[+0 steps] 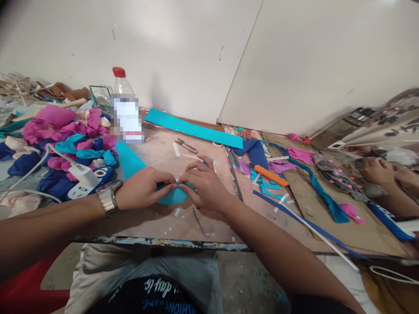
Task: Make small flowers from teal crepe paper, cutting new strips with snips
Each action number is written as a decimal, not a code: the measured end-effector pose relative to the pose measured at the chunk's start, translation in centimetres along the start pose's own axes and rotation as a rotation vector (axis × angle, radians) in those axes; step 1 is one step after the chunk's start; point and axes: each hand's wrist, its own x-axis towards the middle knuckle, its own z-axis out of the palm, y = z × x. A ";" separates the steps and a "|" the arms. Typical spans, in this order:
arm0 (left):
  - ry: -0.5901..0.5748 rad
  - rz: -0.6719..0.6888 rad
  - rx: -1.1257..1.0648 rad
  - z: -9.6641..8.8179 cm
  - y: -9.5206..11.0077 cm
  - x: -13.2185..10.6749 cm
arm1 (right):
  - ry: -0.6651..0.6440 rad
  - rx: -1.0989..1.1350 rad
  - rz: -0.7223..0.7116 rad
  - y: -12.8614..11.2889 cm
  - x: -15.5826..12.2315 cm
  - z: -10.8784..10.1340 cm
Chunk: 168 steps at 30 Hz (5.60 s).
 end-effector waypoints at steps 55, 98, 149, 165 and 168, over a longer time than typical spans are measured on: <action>-0.074 -0.026 0.109 0.9 -0.3 0.1 | -0.180 0.064 0.108 0.1 -0.1 -0.1; -0.182 -0.075 -0.059 0.4 -0.3 0.2 | -0.167 0.049 -0.011 0.1 -0.1 0.3; -0.321 -0.099 -0.325 -0.2 -1.1 0.9 | -0.036 0.109 -0.012 0.4 -0.2 0.0; -0.351 -0.144 -0.569 -0.6 -1.1 1.2 | -0.018 0.065 -0.083 0.5 -0.2 -0.1; -0.316 -0.139 -0.523 -0.4 -1.0 1.2 | -0.018 0.065 -0.076 0.5 -0.2 -0.2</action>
